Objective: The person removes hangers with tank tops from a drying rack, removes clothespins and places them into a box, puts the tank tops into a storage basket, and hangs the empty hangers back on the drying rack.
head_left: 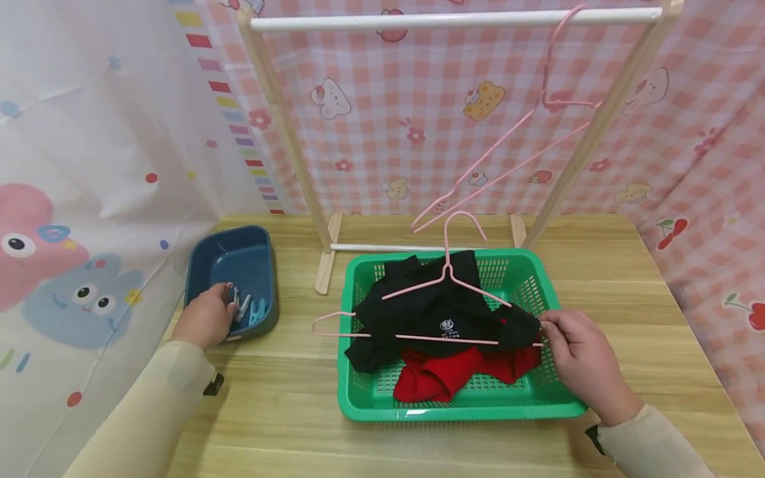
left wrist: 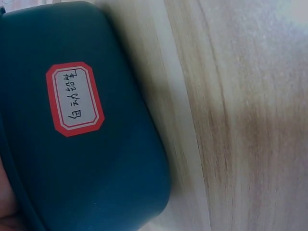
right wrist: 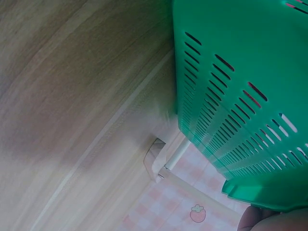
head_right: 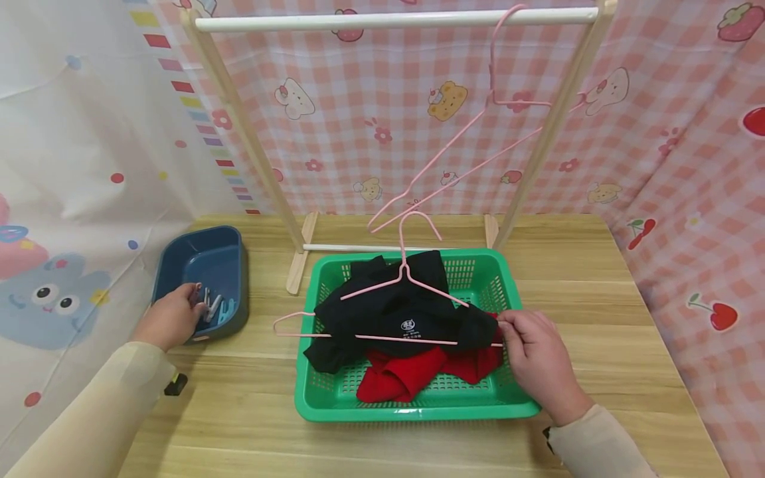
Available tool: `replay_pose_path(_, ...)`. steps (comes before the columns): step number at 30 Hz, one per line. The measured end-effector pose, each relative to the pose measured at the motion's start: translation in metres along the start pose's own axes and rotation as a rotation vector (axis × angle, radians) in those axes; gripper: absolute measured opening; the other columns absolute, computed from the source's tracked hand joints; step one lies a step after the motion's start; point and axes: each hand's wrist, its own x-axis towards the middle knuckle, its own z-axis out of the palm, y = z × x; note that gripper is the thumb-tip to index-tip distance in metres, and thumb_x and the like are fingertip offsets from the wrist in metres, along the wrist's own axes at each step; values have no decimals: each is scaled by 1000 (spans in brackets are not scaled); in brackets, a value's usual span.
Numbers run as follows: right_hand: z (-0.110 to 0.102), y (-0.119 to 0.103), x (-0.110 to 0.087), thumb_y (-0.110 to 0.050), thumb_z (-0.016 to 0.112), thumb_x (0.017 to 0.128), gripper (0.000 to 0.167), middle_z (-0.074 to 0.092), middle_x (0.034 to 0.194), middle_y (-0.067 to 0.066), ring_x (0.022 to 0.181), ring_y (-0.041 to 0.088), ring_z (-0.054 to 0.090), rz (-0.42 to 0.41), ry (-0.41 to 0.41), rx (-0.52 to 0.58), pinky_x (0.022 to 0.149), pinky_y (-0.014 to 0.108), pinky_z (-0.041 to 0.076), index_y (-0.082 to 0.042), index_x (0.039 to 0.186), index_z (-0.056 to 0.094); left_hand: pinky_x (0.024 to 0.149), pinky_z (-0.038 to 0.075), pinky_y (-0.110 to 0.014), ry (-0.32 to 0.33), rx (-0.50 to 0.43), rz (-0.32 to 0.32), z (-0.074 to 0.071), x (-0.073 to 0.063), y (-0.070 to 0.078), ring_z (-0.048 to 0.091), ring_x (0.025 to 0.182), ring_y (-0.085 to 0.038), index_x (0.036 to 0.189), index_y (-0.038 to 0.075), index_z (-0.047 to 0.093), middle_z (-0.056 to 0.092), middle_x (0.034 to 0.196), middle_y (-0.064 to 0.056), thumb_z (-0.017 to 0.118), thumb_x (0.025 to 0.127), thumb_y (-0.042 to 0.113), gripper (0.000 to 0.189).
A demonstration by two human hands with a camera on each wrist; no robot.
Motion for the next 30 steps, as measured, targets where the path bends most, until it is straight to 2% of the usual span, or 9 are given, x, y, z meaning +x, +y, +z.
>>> replay_pose_path(16, 0, 1, 0, 12, 67, 93, 15, 73, 91, 10, 93, -5, 47, 2, -5, -6, 79, 16, 42, -1, 100, 74, 109, 43, -71, -47, 36, -5, 2, 4, 0, 50, 135, -59, 156, -11, 33, 49, 148, -40, 51, 109, 21, 59)
replay_pose_path(30, 0, 0, 0, 12, 67, 93, 15, 73, 91, 10, 92, -6, 47, 5, -5, -6, 78, 15, 41, 0, 100, 74, 105, 45, -71, -41, 30, -12, 2, 2, 2, 55, 130, -58, 152, -10, 38, 56, 142, -38, 53, 108, 22, 56)
